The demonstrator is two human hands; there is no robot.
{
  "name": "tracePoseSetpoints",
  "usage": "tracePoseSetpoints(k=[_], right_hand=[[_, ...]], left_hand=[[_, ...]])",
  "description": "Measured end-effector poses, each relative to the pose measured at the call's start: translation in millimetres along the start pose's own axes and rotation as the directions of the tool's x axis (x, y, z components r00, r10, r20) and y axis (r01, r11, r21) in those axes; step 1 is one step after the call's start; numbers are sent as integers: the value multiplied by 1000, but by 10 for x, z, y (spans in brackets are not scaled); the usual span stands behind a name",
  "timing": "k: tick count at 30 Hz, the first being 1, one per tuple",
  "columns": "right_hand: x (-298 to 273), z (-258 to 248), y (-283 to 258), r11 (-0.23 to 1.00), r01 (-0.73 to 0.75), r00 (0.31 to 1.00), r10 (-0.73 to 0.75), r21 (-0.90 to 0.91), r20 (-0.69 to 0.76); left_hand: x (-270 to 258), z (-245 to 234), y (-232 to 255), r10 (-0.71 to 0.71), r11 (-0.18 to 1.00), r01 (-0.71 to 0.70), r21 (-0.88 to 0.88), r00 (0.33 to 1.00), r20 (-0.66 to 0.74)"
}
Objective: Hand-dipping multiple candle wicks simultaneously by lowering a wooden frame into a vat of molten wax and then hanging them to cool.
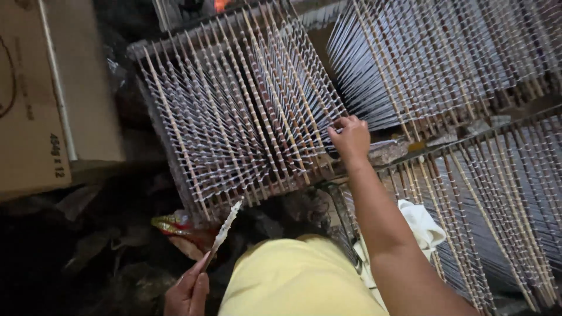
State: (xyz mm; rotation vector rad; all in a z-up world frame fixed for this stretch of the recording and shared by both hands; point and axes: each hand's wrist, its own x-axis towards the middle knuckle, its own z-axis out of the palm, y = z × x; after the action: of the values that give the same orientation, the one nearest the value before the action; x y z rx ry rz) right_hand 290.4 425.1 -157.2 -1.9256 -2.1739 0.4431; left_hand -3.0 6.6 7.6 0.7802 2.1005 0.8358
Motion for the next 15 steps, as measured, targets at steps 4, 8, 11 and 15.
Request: tracePoseSetpoints(k=[4, 8, 11, 15], right_hand=[[-54, -480, -257, 991, 12, 1000, -11, -133, 13], [123, -544, 142, 967, 167, 958, -205, -193, -202], [156, -1168, 155, 892, 237, 880, -365, -384, -303], [15, -2118, 62, 839, 327, 816, -482, -434, -318]], left_hand=[[199, -170, -93, 6, 997, -7, 82, 1000, 18], [496, -272, -294, 179, 983, -183, 7, 969, 172], [762, -240, -304, 443, 896, -425, -133, 879, 176], [990, -281, 76, 484, 868, -402, -291, 813, 324]])
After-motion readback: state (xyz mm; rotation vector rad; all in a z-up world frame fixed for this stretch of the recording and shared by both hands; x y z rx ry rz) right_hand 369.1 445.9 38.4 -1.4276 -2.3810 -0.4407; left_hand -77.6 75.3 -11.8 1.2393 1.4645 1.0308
